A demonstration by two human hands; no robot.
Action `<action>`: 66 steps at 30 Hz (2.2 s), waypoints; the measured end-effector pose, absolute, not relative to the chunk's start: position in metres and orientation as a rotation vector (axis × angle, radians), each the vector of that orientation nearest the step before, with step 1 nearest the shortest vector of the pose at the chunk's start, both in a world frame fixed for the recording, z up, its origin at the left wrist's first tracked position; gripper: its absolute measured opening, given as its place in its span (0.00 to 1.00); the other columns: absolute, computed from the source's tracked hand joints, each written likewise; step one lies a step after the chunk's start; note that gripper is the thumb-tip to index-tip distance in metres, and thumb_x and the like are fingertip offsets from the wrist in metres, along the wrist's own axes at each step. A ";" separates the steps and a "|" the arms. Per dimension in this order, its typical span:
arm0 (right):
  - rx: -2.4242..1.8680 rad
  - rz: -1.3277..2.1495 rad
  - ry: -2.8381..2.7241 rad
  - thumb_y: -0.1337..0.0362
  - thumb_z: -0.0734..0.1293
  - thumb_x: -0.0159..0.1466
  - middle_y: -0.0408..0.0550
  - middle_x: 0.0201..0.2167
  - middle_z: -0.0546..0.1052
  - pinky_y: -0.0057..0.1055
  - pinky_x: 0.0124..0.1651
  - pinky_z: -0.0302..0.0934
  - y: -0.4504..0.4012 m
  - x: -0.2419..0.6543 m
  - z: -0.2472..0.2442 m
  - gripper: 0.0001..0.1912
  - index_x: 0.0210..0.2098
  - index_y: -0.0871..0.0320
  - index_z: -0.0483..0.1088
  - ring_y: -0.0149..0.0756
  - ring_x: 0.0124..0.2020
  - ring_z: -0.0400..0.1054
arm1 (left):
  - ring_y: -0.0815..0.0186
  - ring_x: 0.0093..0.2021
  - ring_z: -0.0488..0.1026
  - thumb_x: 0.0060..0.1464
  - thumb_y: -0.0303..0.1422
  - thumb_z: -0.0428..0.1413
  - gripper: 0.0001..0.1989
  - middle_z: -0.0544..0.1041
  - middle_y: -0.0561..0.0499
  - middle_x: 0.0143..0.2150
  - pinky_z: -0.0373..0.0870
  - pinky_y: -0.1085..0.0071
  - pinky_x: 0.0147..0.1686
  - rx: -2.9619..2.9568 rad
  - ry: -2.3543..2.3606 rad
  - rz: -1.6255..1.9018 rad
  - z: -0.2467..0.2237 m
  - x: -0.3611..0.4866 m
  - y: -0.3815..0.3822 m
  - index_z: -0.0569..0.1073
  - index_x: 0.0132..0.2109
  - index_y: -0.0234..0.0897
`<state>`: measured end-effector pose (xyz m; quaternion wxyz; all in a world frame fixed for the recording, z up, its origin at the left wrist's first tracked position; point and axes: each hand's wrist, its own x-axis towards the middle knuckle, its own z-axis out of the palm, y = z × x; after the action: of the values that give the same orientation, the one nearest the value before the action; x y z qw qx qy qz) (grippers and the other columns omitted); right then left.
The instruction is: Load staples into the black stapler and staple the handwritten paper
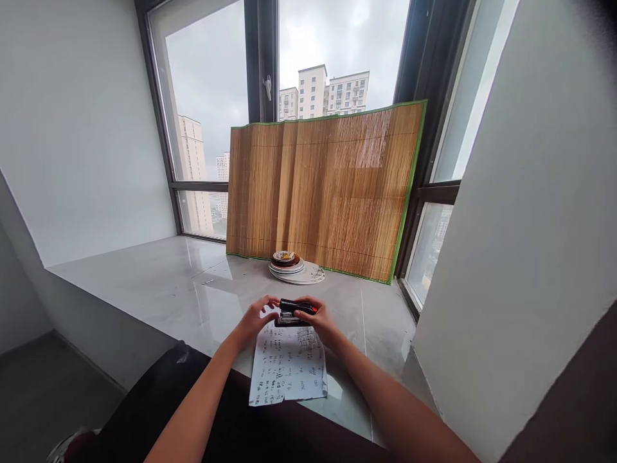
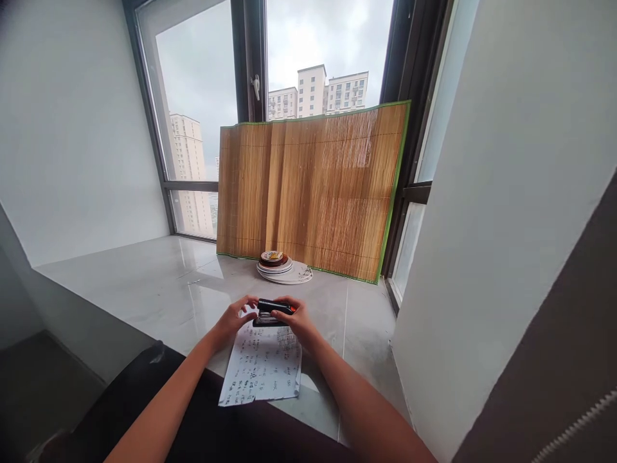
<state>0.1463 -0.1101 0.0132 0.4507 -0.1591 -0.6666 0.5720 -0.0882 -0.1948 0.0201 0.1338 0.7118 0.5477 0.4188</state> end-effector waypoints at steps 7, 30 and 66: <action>-0.571 1.271 -1.627 0.50 0.81 0.52 0.50 0.37 0.82 0.40 0.44 0.69 -0.074 0.179 0.010 0.24 0.42 0.57 0.81 0.43 0.38 0.75 | 0.45 0.76 0.50 0.61 0.55 0.57 0.33 0.58 0.45 0.76 0.38 0.33 0.71 2.091 2.010 0.397 0.010 -0.109 -0.202 0.68 0.68 0.50; -0.522 1.181 -2.099 0.51 0.78 0.56 0.49 0.42 0.83 0.40 0.51 0.68 -0.058 0.195 -0.003 0.22 0.45 0.56 0.80 0.45 0.44 0.75 | 0.53 0.78 0.47 0.69 0.45 0.50 0.26 0.56 0.46 0.77 0.41 0.46 0.75 2.267 1.774 0.461 0.012 -0.084 -0.212 0.67 0.70 0.47; -0.493 0.591 -2.405 0.63 0.68 0.66 0.50 0.42 0.81 0.43 0.54 0.61 -0.091 0.173 0.008 0.18 0.54 0.45 0.80 0.45 0.45 0.73 | 0.47 0.79 0.38 0.63 0.29 0.52 0.33 0.45 0.60 0.79 0.24 0.30 0.69 2.368 1.464 0.354 0.012 -0.058 -0.224 0.62 0.71 0.63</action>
<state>0.1734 -0.0906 0.0077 0.3033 -0.1862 -0.9076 0.2229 -0.0576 -0.2240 0.0118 0.1666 0.8320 0.5144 0.1243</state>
